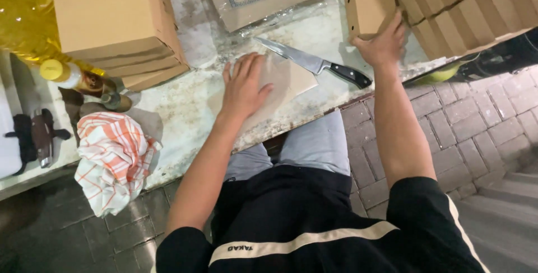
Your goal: Cutting paper sheets with a large knife and folding cardboard boxes.
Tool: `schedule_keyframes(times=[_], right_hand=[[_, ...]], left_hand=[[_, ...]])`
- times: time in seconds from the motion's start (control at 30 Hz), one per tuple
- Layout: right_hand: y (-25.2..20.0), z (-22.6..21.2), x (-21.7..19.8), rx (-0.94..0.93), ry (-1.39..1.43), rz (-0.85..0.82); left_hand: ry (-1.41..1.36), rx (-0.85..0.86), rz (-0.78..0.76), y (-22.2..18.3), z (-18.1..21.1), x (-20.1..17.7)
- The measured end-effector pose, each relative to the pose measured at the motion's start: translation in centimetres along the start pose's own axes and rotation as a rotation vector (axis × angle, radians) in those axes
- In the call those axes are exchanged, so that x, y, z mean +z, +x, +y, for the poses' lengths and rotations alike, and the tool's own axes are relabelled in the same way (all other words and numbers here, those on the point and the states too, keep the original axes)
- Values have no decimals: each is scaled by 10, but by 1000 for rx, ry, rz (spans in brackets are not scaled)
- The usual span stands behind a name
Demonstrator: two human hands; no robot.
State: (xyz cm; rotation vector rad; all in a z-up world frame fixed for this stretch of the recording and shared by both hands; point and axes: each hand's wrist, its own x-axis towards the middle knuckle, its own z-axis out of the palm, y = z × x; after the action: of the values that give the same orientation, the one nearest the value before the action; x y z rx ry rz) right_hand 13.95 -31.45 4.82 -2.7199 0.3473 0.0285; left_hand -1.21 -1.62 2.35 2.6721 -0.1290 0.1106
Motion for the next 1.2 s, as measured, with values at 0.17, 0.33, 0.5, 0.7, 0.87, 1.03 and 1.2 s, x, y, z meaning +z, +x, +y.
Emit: schedule_keyframes(times=[0.17, 0.33, 0.5, 0.7, 0.87, 1.03, 1.2], right_hand=[[-48, -7, 14, -225, 330, 175], [-160, -38, 43, -511, 444, 76], [-206, -26, 102, -760, 935, -90], [-215, -21, 112, -493, 1446, -426], [-210, 1, 131, -436, 1254, -479], [-205, 3, 132, -358, 1302, -502], [-212, -11, 102, -192, 1226, -585]], left_hand=[[-506, 97, 182, -6, 33, 25], [-762, 73, 478, -24, 65, 17], [-616, -98, 404, -38, 38, -1], [-478, -87, 224, -53, 17, -12], [-977, -95, 163, -46, -20, 1], [-1317, -391, 529, -12, -56, 26], [-1242, -1144, 465, 31, -7, -46]])
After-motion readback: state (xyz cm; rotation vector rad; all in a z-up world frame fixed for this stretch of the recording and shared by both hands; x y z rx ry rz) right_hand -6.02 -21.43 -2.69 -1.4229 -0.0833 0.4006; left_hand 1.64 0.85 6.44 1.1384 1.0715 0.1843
